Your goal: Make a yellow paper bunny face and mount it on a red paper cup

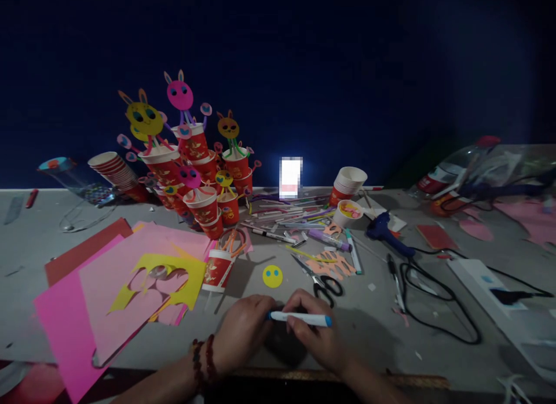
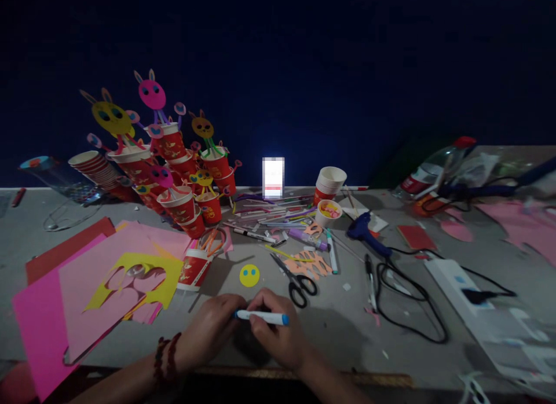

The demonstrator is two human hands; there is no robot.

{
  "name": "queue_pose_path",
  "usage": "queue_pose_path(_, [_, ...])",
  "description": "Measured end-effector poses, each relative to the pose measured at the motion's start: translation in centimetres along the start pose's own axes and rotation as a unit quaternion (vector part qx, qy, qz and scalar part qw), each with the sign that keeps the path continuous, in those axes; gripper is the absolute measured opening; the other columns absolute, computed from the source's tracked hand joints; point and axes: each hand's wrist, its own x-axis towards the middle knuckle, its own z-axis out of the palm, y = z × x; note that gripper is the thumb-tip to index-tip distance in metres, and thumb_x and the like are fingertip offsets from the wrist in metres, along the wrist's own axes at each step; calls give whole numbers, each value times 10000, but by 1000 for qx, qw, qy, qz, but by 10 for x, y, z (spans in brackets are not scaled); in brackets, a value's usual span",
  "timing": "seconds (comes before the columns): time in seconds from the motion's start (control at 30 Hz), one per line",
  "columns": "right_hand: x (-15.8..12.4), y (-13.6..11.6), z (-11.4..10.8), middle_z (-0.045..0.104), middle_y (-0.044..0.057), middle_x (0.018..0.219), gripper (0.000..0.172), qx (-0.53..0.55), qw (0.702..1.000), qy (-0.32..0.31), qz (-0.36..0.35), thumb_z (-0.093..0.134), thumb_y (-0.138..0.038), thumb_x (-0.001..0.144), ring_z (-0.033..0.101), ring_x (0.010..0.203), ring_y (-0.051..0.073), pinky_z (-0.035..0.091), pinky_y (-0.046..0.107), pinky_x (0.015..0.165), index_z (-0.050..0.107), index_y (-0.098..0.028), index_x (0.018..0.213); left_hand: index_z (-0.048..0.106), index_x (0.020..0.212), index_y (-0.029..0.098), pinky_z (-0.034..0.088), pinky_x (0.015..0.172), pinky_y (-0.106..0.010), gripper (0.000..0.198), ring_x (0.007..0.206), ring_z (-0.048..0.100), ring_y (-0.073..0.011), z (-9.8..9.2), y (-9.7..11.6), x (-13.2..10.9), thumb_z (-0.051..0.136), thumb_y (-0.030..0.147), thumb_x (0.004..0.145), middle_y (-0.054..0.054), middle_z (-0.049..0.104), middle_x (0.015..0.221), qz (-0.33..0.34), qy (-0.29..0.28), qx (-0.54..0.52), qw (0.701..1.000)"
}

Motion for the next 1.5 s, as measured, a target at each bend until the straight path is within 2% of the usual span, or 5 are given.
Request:
queue_pose_path(0.27, [-12, 16, 13, 486, -60, 560, 221, 189, 980, 14, 67, 549, -408, 869, 417, 454, 104, 316, 218, 454, 579, -204, 789, 535, 972, 207, 404, 637, -232, 159, 683, 568, -158, -2, 14, -6, 544, 333, 876, 13, 612, 738, -11, 14, -235, 972])
queue_pose_path(0.53, [-5, 1, 16, 509, -26, 622, 294, 48, 994, 84, -49, 461, -404, 900, 471, 573, 131, 377, 260, 570, 553, -208, 702, 623, 828, 198, 510, 623, -258, 422, 754, 624, -203, 16, 24, 15, 475, 592, 858, -50, 668, 824, -180, 151, -377, 896])
queue_pose_path(0.87, [-8, 3, 8, 539, -22, 608, 250, 29, 990, 129, -48, 414, -386, 881, 521, 566, 160, 427, 277, 572, 534, -246, 711, 609, 923, 209, 542, 760, -289, 397, 806, 656, -200, 21, 32, 27, 345, 502, 974, -54, 688, 859, -61, 153, -276, 947])
queue_pose_path(1.1, [-23, 8, -61, 689, 27, 719, 173, -203, 957, 116, -170, 495, -219, 838, 652, 687, 203, 494, 316, 681, 631, -236, 943, 561, 1158, 237, 523, 909, -326, 231, 1062, 628, -212, -2, 17, 21, 453, 332, 978, -74, 658, 1136, 59, 153, -88, 983])
queue_pose_path(1.5, [-49, 71, -175, 691, 142, 1122, 444, -594, 787, 159, 48, 371, -146, 907, 658, 975, 278, 517, 389, 831, 558, -160, 1309, 620, 1021, 227, 542, 840, -334, 188, 957, 631, -209, -2, -32, -12, 461, 156, 950, -62, 650, 1047, 121, 142, 71, 980])
